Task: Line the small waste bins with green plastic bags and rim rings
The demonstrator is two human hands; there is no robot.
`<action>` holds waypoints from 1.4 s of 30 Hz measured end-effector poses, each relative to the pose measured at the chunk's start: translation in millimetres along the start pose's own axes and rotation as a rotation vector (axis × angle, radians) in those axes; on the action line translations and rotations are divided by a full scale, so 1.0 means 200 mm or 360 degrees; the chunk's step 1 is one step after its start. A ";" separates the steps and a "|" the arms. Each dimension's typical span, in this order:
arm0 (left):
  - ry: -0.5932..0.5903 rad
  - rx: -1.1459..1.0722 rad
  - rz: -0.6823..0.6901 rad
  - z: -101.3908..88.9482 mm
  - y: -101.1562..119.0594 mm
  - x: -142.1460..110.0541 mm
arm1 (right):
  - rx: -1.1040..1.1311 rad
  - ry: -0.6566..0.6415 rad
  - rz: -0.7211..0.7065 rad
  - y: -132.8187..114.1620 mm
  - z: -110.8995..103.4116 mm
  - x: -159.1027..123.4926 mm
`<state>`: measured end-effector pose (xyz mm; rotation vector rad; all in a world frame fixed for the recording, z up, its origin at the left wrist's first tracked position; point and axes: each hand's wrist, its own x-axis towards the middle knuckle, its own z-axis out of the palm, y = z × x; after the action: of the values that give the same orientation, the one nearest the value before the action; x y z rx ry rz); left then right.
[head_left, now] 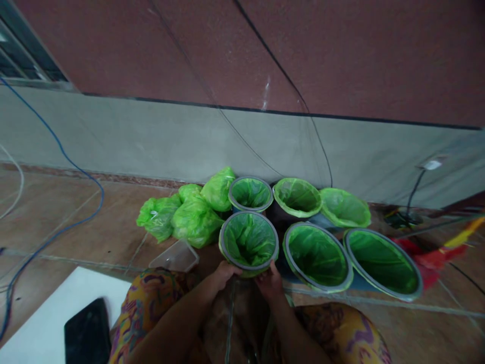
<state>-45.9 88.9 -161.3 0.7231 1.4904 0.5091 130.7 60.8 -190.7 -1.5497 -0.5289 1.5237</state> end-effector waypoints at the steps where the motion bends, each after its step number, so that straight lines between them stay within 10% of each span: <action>1: 0.0035 0.0036 -0.0020 0.00 0.00 0.00 | 0.0020 0.0006 0.0004 0.00 0.01 0.00; 21: 0.0702 0.0380 -0.0090 -0.04 0.09 0.02 | 0.0593 0.0238 0.0285 0.03 -0.05 0.05; 26: 0.0960 0.0721 0.0266 -0.06 0.18 -0.05 | 0.0799 0.0313 0.0317 0.01 -0.06 0.06; 30: 0.0407 0.1401 0.0983 0.02 0.26 -0.08 | 0.0983 0.0299 0.0337 -0.02 -0.04 0.05; 34: -0.0187 0.1772 0.0903 0.18 0.31 -0.04 | 0.1128 0.0290 0.0343 -0.05 0.00 0.05; 42: -0.0346 0.2106 0.0979 0.35 0.29 0.02 | 0.1280 0.0271 0.0286 -0.07 0.02 0.09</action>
<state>30.7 123.9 -127.6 2.2197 1.2454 -0.2125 133.2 83.8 -188.4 -1.0803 0.3131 1.4542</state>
